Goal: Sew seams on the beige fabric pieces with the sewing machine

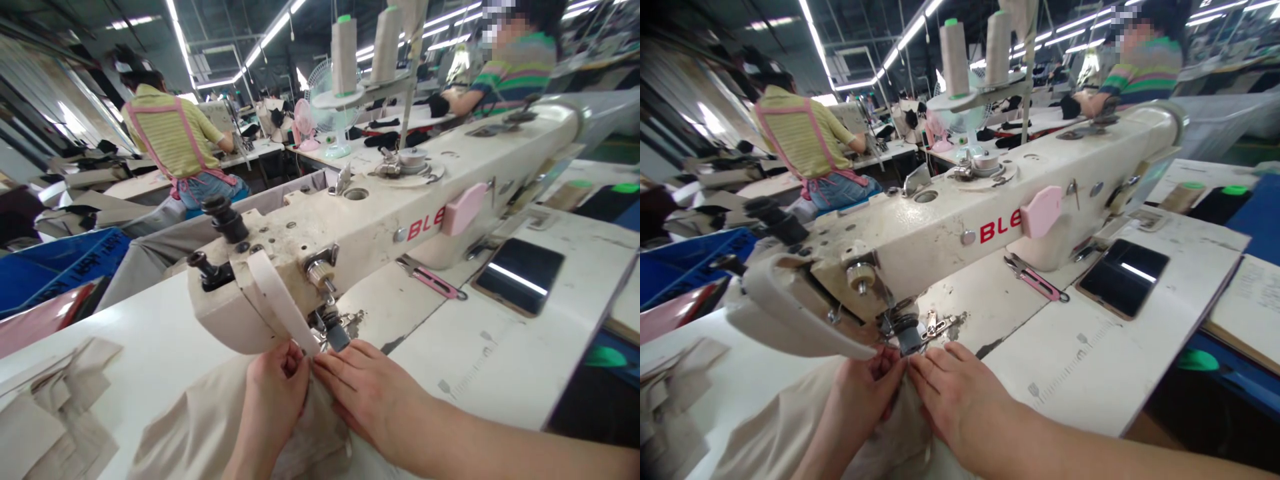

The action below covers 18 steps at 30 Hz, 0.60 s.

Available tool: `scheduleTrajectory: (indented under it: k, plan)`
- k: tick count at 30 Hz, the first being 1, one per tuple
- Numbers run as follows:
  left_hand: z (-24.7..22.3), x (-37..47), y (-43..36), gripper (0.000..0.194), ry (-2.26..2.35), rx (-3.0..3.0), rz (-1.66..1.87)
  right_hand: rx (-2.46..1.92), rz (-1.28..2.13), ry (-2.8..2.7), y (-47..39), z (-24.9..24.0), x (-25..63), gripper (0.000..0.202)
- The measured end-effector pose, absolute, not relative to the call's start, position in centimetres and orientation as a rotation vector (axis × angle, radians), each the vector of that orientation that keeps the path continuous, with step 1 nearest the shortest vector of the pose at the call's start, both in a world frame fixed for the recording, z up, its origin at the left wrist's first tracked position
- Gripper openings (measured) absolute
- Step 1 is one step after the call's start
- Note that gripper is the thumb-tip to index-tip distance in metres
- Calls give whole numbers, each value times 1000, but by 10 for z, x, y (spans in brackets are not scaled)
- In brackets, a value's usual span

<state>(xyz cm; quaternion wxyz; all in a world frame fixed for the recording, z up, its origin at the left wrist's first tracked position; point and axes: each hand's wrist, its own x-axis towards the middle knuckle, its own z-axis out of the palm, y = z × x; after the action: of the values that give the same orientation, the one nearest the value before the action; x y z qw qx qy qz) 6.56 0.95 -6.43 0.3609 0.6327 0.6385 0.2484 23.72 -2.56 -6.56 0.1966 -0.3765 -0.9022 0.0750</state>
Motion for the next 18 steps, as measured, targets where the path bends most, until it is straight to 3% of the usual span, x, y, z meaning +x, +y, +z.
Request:
scheduleTrajectory:
  k: [18]
  plan:
    - [-57,67,21,22,1799,1606,647,-1046,412,-2532,-12,-50,242,32]
